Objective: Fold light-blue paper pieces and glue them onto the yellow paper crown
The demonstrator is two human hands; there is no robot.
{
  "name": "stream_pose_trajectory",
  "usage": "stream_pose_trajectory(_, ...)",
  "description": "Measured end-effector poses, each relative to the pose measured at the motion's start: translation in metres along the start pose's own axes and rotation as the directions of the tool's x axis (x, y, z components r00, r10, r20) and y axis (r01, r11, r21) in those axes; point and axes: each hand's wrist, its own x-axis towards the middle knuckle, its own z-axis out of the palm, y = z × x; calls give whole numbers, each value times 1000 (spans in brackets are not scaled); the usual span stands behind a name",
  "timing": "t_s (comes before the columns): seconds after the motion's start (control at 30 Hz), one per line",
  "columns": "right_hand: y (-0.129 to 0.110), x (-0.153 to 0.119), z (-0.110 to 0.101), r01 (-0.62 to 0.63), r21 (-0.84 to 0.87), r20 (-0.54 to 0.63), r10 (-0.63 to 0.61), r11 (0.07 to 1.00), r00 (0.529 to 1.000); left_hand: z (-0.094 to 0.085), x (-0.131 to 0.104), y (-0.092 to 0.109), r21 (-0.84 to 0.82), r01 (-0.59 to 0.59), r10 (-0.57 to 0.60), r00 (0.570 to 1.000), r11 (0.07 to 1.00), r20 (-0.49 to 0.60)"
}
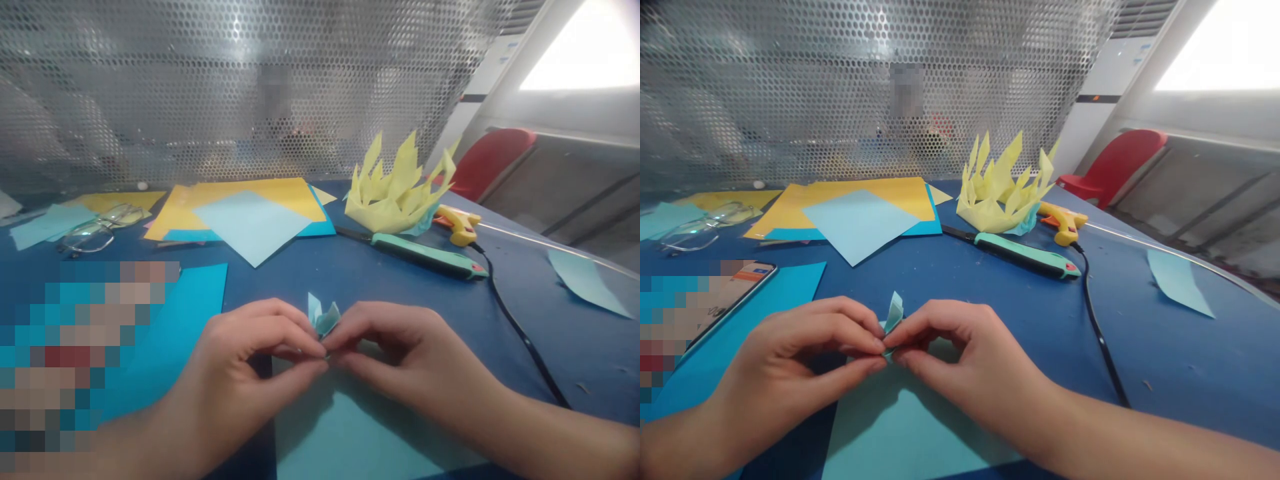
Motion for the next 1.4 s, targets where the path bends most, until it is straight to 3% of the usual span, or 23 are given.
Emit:
stream_pose_trajectory(0.2, -3, 3, 0, 117, -23, -24, -118, 993, 993, 1, 3, -1, -114, 132, -132, 991, 985, 4)
stream_pose_trajectory(0.4, -4, 3, -1, 129, -12, -35, -129, 992, 991, 1, 1, -2, 5, 56, -56, 998, 998, -23)
stream_pose_trajectory(0.6, -3, 2, -2, 151, -55, -29, -153, 987, 988, 2, 2, 0, 2, 39, -39, 999, 999, -14)
stream_pose_trajectory(0.93, -5, 2, 0, 39, -86, 20, -37, 996, 999, 2, 0, 4, 67, -43, 41, 999, 997, 35)
stream_pose_trajectory(1.1, -3, 0, 2, -36, -81, 23, 38, 996, 999, 4, 2, 2, 37, 5, -8, 997, 999, 76)
stream_pose_trajectory(1.4, -7, -1, 5, 58, -210, 0, -60, 976, 998, 4, 2, -3, 11, 143, -143, 978, 990, 150)
